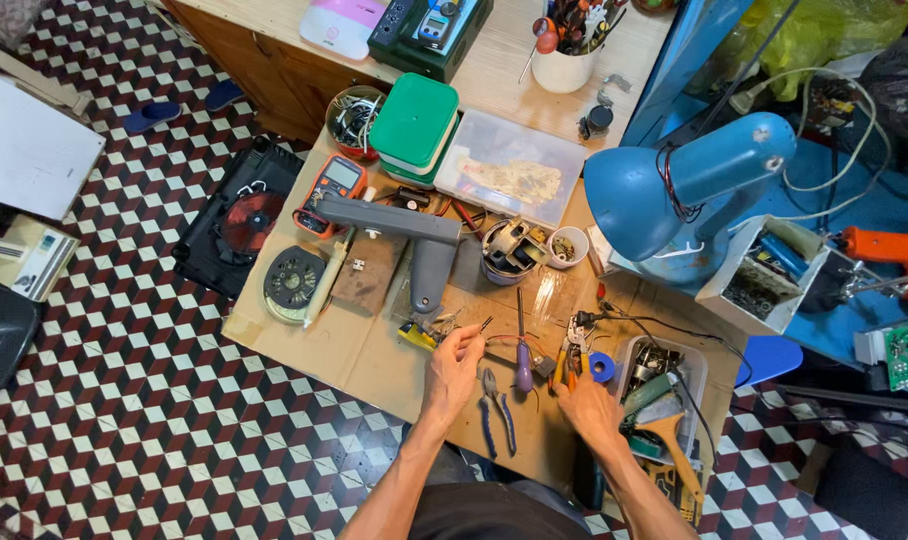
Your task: The person works at a cluttered workbench, manipulating wires and small electrical components. They use pliers and a screwdriver to adjust parts of a motor-like assembly, then wipe the components with a cloth. The person also handles a power strip and plugs it into a wall socket before returning to the workbench to continue adjustments.
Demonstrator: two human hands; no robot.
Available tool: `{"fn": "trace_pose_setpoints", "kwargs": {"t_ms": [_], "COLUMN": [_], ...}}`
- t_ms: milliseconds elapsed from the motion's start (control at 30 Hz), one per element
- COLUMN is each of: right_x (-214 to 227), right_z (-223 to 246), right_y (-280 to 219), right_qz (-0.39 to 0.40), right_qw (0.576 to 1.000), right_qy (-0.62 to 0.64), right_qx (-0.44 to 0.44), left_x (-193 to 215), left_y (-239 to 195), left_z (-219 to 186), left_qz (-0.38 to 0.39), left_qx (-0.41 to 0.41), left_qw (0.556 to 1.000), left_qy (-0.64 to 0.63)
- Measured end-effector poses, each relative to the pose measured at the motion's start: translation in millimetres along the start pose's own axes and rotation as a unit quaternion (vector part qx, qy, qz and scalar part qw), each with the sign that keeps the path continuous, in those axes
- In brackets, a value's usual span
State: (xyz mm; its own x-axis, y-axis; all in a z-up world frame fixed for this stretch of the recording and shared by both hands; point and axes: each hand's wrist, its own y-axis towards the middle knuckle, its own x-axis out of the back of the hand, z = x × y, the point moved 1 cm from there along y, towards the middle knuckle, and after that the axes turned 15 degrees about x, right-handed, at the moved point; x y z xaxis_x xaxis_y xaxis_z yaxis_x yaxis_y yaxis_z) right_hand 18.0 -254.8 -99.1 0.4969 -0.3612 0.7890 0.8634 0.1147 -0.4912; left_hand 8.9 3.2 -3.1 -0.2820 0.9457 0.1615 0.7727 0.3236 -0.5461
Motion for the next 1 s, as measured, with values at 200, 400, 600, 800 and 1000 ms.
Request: {"fn": "trace_pose_setpoints", "kwargs": {"t_ms": [200, 400, 600, 800, 1000], "right_x": [13, 2, -42, -57, -31], "right_z": [26, 77, 139, 180, 201], "right_y": [-40, -80, -106, -95, -68], "right_qz": [-0.080, -0.188, -0.175, -0.158, -0.213], "right_qw": [0.996, 0.980, 0.971, 0.969, 0.958], "right_qy": [-0.014, 0.069, 0.139, 0.160, 0.177], "right_qx": [0.029, 0.002, -0.081, -0.101, -0.069], "left_x": [53, 123, 188, 201, 191], "left_y": [45, 125, 201, 230, 206], "left_z": [9, 13, 47, 85, 47], "left_qz": [-0.003, 0.030, 0.065, 0.083, 0.117], "left_qx": [0.079, 0.001, 0.134, -0.022, 0.049], "left_qw": [0.995, 0.999, 0.987, 0.992, 0.988], "left_qy": [0.061, 0.020, 0.061, 0.089, 0.087]}}
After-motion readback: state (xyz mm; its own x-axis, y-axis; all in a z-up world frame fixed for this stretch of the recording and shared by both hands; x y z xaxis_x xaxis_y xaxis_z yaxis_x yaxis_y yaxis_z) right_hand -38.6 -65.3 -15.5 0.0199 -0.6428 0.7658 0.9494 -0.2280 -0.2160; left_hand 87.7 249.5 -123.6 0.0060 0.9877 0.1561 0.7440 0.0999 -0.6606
